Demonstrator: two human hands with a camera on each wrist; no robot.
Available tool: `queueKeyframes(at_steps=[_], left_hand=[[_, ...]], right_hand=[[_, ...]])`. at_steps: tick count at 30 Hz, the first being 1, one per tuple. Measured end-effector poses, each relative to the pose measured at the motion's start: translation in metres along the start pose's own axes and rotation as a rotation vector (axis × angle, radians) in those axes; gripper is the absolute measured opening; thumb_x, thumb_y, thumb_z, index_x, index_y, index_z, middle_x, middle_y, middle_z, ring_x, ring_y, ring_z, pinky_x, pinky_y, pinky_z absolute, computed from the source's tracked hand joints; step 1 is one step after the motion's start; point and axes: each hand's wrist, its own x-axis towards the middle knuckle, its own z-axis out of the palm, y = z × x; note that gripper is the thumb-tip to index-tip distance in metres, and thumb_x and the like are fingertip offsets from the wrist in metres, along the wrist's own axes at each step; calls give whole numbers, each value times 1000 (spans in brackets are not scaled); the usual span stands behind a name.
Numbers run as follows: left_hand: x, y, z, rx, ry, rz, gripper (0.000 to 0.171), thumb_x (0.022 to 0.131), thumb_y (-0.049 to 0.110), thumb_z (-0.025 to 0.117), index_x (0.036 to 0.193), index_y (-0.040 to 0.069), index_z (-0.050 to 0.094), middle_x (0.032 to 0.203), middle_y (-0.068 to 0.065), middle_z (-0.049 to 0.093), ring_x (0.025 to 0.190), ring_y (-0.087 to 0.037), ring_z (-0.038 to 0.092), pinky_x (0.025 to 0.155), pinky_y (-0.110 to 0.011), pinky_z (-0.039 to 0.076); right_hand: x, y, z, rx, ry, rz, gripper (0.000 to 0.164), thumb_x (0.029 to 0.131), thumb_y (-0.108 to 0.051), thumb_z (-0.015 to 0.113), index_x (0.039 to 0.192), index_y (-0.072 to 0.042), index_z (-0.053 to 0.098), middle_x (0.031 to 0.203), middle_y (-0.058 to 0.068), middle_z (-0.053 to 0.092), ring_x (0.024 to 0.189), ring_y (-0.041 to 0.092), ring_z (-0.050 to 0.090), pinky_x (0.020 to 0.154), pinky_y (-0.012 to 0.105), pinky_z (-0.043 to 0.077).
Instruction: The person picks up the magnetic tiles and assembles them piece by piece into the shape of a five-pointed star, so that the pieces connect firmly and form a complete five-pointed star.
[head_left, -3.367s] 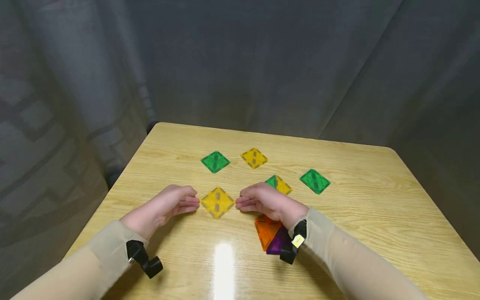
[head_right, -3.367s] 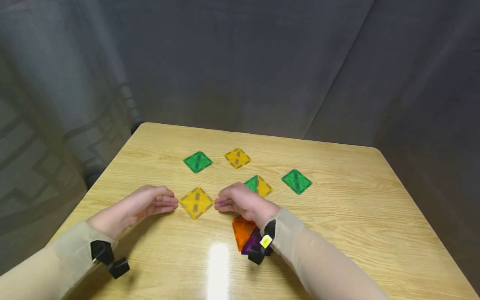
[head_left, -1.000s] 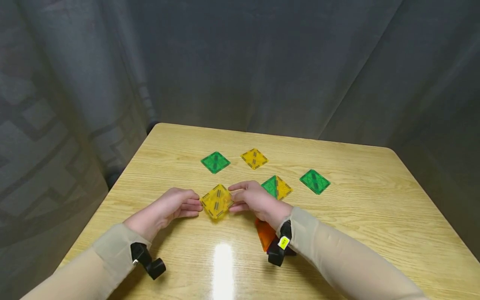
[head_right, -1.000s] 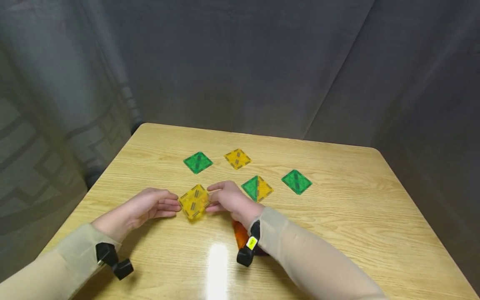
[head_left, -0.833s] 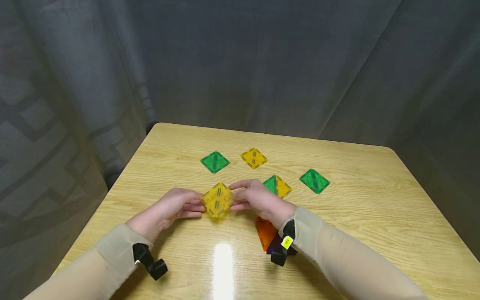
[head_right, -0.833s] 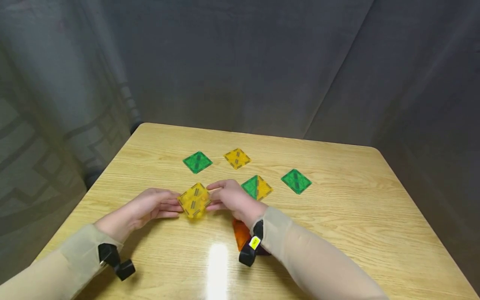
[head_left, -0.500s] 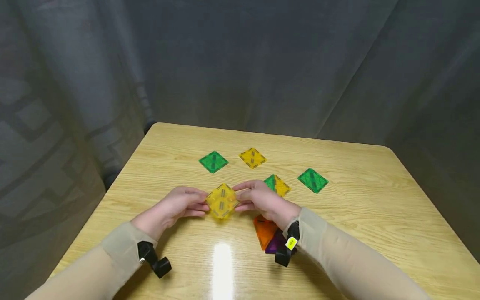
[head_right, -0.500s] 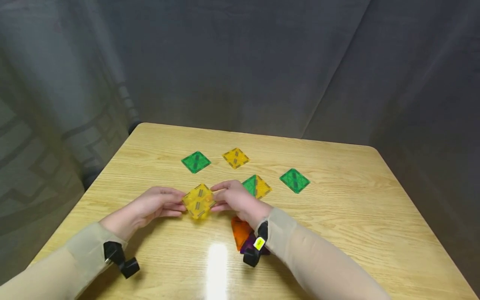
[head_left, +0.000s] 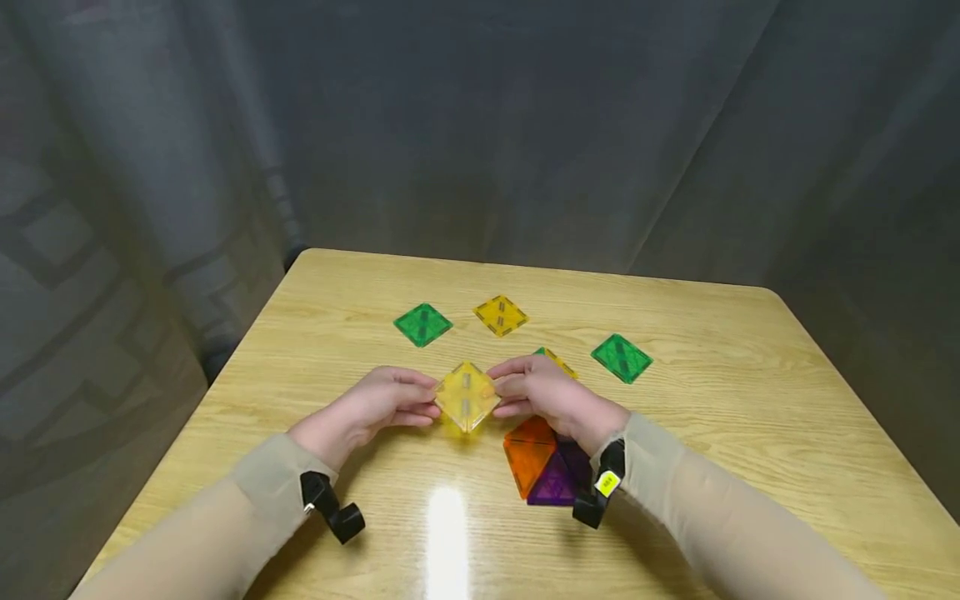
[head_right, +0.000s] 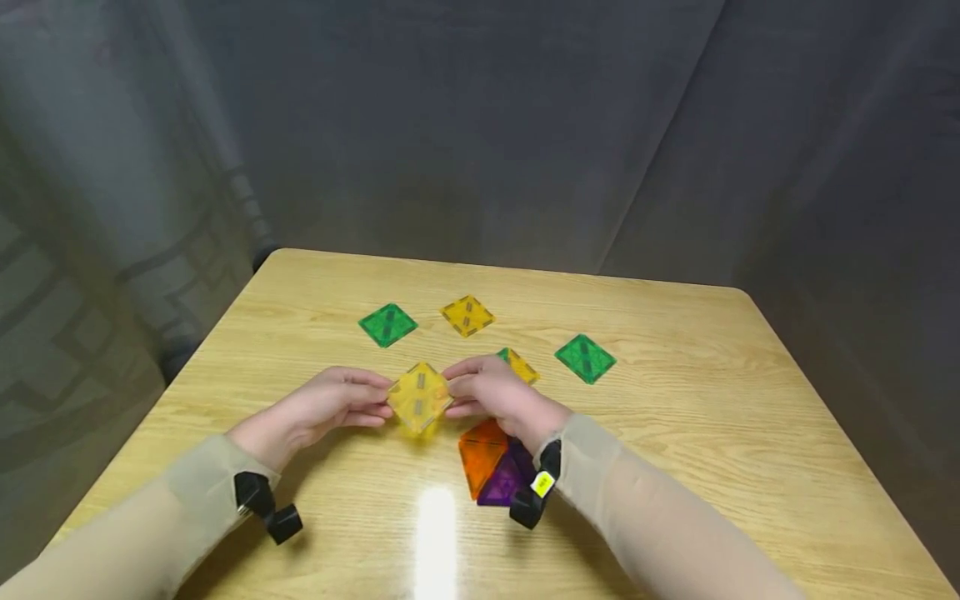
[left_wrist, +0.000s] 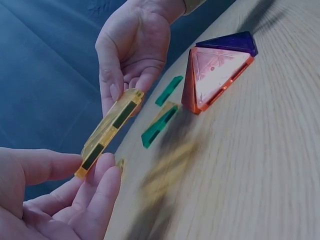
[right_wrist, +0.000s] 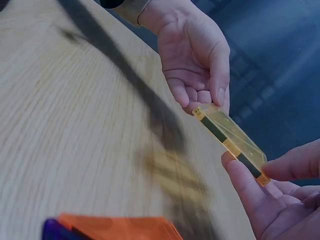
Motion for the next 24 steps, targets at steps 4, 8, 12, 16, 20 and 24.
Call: queueKeyframes(at_steps=[4,8,12,16,20,24], left_hand=[[8,1,8,-8,-10,15,37,92,-5,59,126,-19,52,87,-14,70,77,-19,70,77,-34,59],[15,3,19,14,8,37,33,91,-6,60,122,-17,56,89,-15,69,76,-19,70,74,-33,60],[22,6,32,54,26,68,28,91,-6,61,117,-15,60,91,-15,69,76,-20,71,73,-34,60],[28,8,43,69,39,95,24,91,-6,62,114,-12,63,92,-15,69,80,-24,71,75,-35,60],[34,10,52,64,51,123,22,91,-7,63,112,-11,64,94,-17,69,81,-24,71,76,-35,59],[38,9,57,59,53,143,22,91,-8,63,113,-12,64,95,-18,69,83,-26,70,77,-34,59]], right_hand=[[-6,0,-8,-40,18,-15,35,93,6,55,127,12,55,113,23,56,75,24,64,79,38,59],[-13,-2,-17,-89,51,-55,34,92,7,55,125,13,54,115,23,56,80,24,65,78,39,59],[-21,-4,-25,-172,85,-111,28,93,6,57,120,12,56,98,17,59,82,24,65,78,42,59],[-30,-5,-32,-293,117,-180,19,94,3,59,112,9,58,87,17,59,78,26,64,76,45,59],[-37,-4,-36,-424,166,-243,10,95,0,61,103,4,60,85,16,61,70,28,60,63,35,57],[-42,-1,-41,-484,184,-294,6,95,-2,62,99,2,60,82,16,62,69,34,61,58,35,55]])
